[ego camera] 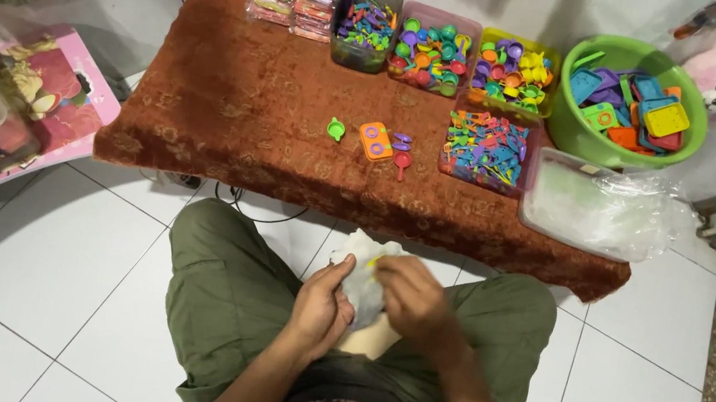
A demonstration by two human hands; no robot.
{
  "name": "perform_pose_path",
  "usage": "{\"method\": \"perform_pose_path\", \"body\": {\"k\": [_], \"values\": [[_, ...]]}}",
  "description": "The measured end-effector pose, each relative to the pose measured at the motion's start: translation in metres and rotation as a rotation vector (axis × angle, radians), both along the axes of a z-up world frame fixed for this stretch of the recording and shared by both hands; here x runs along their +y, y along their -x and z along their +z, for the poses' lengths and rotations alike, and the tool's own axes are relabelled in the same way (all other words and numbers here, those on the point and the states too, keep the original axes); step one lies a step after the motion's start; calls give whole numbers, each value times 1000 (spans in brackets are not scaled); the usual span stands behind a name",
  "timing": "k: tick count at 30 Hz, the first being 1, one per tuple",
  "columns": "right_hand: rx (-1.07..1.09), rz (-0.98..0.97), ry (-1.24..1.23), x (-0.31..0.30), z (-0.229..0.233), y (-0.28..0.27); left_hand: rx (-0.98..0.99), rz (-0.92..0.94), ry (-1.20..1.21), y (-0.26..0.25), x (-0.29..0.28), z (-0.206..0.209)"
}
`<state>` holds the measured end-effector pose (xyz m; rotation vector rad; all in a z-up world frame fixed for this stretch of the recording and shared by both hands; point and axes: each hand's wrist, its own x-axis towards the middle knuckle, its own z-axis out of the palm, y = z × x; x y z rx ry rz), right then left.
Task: Cleaning small plastic toys individually using a white cloth at a slow, deliberate pace.
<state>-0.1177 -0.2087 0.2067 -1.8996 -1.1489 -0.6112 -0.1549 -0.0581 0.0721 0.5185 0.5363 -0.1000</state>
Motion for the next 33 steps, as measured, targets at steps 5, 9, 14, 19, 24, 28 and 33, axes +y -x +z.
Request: {"method": "perform_pose_path", "body": {"k": [5,9,14,19,24,28,33], "values": [[6,-60,35,3,2,4,-7,22,7,3,-1,-9],[-3,-89,50,-2,-1,1,-3,27,18,4,-4,-6],[-6,-81,27,8,4,8,-11,28,17,4,-8,14],[-15,-143,22,2,-1,1,-19,36,43,4,-9,35],[-21,-69,31,8,22,7,-18,10,69,4,-6,34],[5,-89,41,6,19,6,-15,33,83,4,-7,16],[56,-107,36,-1,2,-3,-15,22,90,5,-7,26]]}}
